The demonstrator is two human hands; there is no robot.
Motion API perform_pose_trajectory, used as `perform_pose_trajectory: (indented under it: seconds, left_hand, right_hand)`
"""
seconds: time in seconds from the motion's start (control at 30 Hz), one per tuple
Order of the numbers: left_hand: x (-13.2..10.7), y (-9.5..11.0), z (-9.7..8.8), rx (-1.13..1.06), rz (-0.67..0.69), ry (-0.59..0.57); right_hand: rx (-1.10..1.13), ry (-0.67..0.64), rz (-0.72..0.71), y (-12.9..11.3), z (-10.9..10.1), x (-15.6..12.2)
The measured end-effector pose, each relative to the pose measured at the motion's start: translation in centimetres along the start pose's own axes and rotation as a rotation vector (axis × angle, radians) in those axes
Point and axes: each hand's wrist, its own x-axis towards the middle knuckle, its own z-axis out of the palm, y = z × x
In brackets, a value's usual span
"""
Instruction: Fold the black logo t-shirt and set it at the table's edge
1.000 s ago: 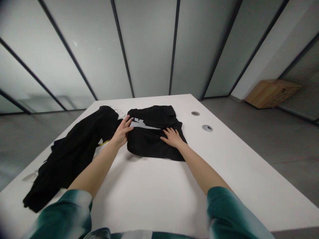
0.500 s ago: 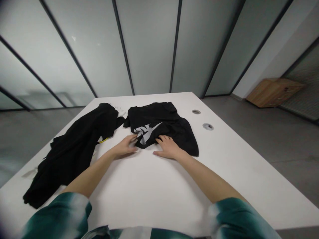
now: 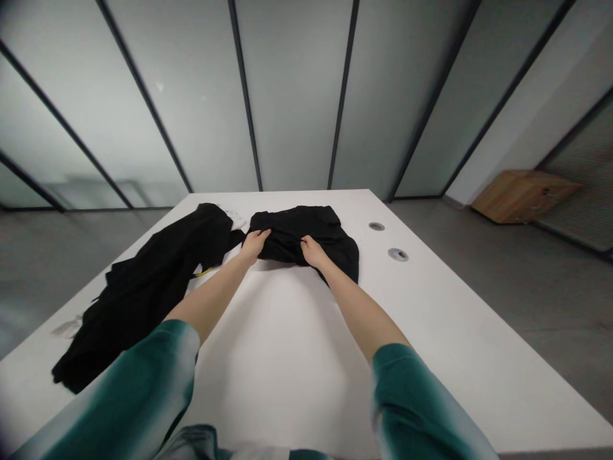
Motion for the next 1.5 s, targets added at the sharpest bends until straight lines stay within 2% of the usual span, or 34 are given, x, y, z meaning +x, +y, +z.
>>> perform_pose_trajectory:
  seconds: [0.1, 0.17, 0.27, 0.33, 0.4, 0.47, 0.53, 0.6, 0.7, 0.77, 0.8, 0.83, 0.9, 0.97, 1.0, 1.07, 1.13, 1.23, 1.37, 1.43, 1.5]
  left_hand:
    - [-0.4, 1.8, -1.3, -0.038, 0.078, -0.133]
    - [-1.0, 3.2, -2.8, 0.123, 0.158, -0.203]
    - [-2.2, 5.0, -5.8, 0.459, 0.253, -0.193]
    - [-3.2, 5.8, -7.7, 0.555, 0.285, -0.176]
    - [-4.5, 5.9, -9.3, 0.582, 0.316, -0.183]
    - [-6.1, 5.4, -10.6, 0.614, 0.362, -0.223]
    - [-7.7, 4.8, -11.6, 0.661, 0.392, -0.315]
    - [-9.3, 4.4, -12.5, 0.697, 0.320, -0.490]
    - [-10.5, 5.1, -13.4, 0.719, 0.025, -0.829]
    - [-10.2, 5.9, -13.6, 0.744, -0.118, -0.955]
    - [-9.7, 6.1, -13.4, 0.779, -0.123, -0.946]
    - [-9.1, 6.2, -13.2, 0.835, -0.085, -0.881]
    - [-7.7, 5.4, -12.1, 0.978, 0.061, -0.636]
    - [-6.4, 3.4, -10.7, 1.098, 0.195, -0.428]
    - [-5.9, 2.1, -10.0, 1.147, 0.229, -0.408]
    - [-5.1, -0.7, -8.7, 1.262, 0.234, -0.445]
    - [-4.5, -3.1, -8.1, 1.390, 0.191, -0.436]
    - [-3.4, -5.0, -8.6, 1.486, 0.158, -0.359]
    - [-2.1, -4.9, -9.9, 1.497, 0.191, -0.338]
    - [-1.9, -4.4, -9.8, 1.484, 0.278, -0.304]
    - [-2.1, -4.0, -9.0, 1.454, 0.362, -0.248]
  right_hand:
    - [0.033, 0.037, -0.061, -1.9, -1.0, -0.2]
    - [-0.071, -0.010, -0.121, -2.9, -2.2, -1.3]
    - [-0.376, -0.080, -0.232, -3.5, -4.4, -3.5]
    - [-0.556, -0.067, -0.243, -3.2, -5.8, -4.8]
    - [-0.655, -0.018, -0.184, -2.3, -6.8, -6.0]
    - [-0.658, 0.024, -0.111, -1.1, -7.7, -7.2]
    - [-0.573, 0.011, -0.081, 0.0, -8.6, -8.7]
    - [-0.402, -0.101, -0.103, 0.8, -9.5, -10.2]
    - [-0.072, -0.341, -0.123, 1.8, -10.8, -11.9]
    - [0.080, -0.346, -0.082, 2.5, -11.3, -12.1]
    - [0.108, -0.285, -0.055, 2.9, -11.3, -11.9]
    - [0.103, -0.208, -0.027, 3.3, -11.1, -11.6]
    - [0.002, -0.100, 0.028, 3.9, -9.7, -10.9]
    - [-0.174, -0.111, 0.071, 4.4, -7.6, -10.4]
    - [-0.274, -0.143, 0.088, 4.7, -6.5, -10.3]
    - [-0.457, -0.196, 0.106, 5.3, -4.6, -10.1]
    - [-0.584, -0.220, 0.103, 6.4, -3.9, -9.8]
    - [-0.667, -0.214, 0.111, 9.2, -5.4, -9.1]
    - [-0.696, -0.200, 0.110, 12.1, -8.9, -8.1]
    - [-0.718, -0.178, 0.061, 11.9, -9.4, -7.8]
    - [-0.707, -0.127, -0.010, 10.5, -8.8, -7.7]
